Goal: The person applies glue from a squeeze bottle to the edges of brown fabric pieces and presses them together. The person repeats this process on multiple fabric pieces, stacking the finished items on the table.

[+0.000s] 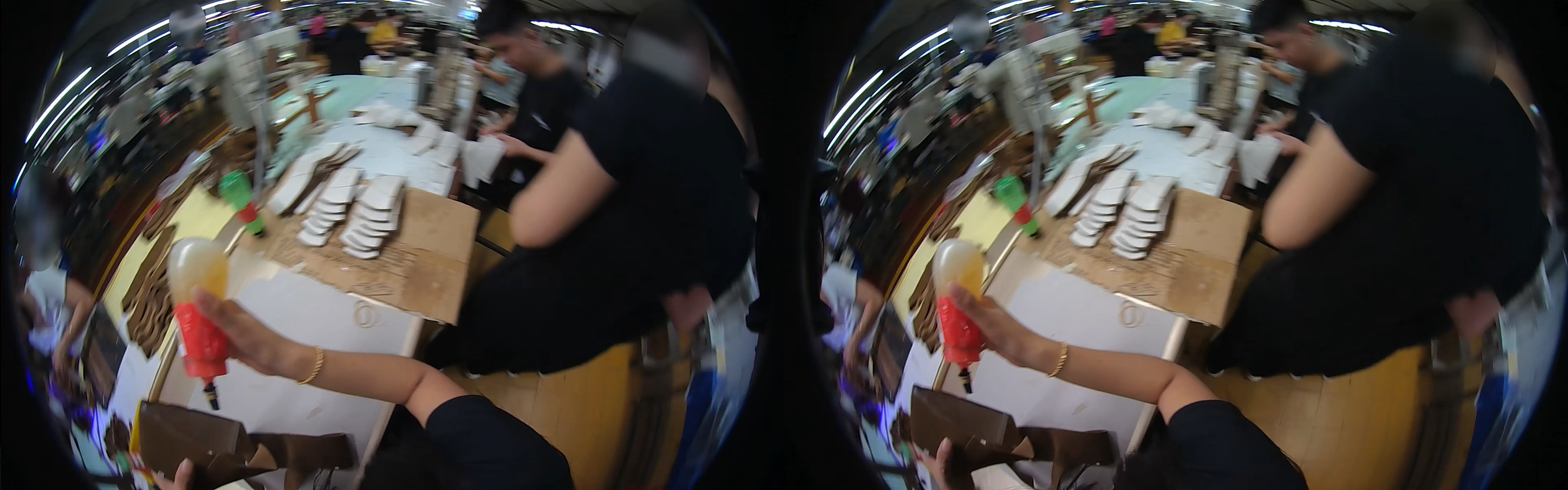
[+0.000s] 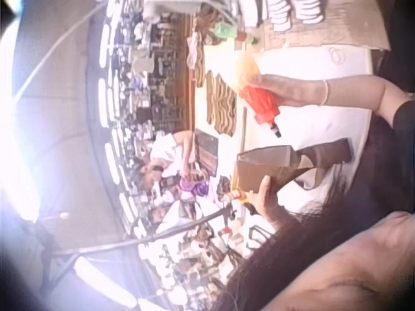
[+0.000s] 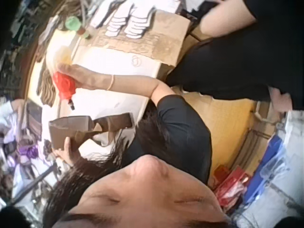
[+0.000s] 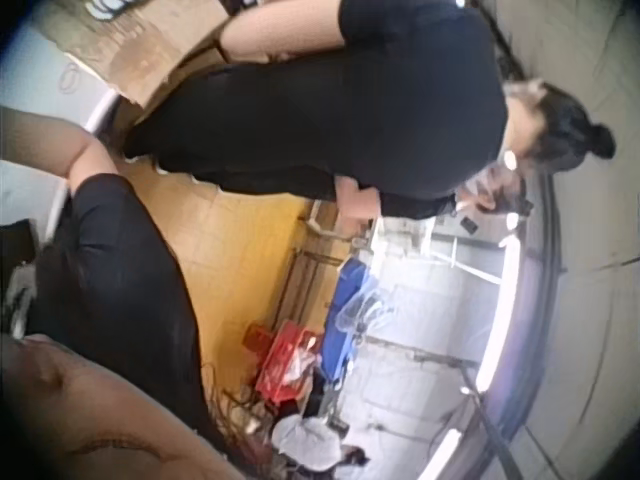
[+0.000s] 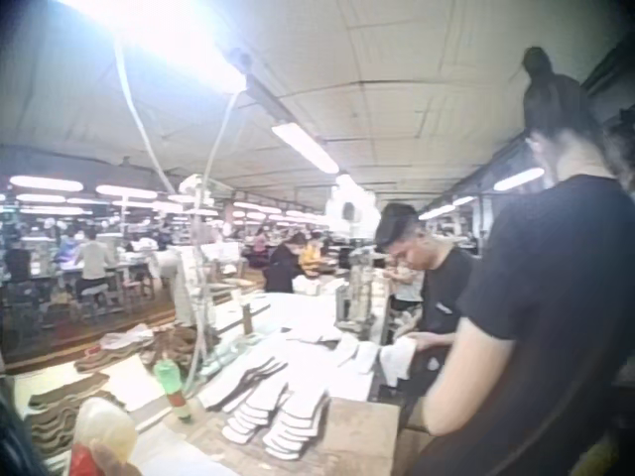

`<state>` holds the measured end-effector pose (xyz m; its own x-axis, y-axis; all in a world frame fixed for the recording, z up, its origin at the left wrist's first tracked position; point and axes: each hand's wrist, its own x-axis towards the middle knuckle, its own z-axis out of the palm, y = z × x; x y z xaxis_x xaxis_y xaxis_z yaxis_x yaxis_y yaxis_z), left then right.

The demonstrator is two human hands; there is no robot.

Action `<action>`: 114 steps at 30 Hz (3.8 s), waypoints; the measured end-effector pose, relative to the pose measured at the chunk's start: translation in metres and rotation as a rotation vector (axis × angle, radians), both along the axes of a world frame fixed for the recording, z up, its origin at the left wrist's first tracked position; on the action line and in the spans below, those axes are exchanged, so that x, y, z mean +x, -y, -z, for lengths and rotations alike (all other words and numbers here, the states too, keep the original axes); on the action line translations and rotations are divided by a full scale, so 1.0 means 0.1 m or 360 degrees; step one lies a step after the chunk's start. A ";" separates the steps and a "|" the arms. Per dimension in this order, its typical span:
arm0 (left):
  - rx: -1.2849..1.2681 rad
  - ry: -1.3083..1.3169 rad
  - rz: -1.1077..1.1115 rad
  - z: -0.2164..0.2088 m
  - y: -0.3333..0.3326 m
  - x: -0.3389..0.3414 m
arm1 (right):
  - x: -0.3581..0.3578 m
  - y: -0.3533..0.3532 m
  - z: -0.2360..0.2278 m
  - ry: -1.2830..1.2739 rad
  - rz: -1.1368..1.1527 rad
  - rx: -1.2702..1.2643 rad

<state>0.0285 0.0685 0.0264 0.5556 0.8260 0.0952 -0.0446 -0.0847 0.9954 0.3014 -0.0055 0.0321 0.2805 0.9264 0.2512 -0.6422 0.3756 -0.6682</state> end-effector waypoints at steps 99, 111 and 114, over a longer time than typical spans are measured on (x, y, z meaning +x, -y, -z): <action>-0.0332 0.0222 0.0347 0.11 -0.41 0.41 | -0.03 -0.32 0.46 -0.1024 -0.0181 -0.0521; -0.0349 0.0093 0.0055 0.11 -0.29 0.27 | -0.03 -0.23 0.44 -0.1081 -0.0242 -0.0516; -0.0331 0.0130 0.0145 0.06 -0.29 0.35 | -0.06 -0.26 0.48 -0.1085 -0.0248 -0.0557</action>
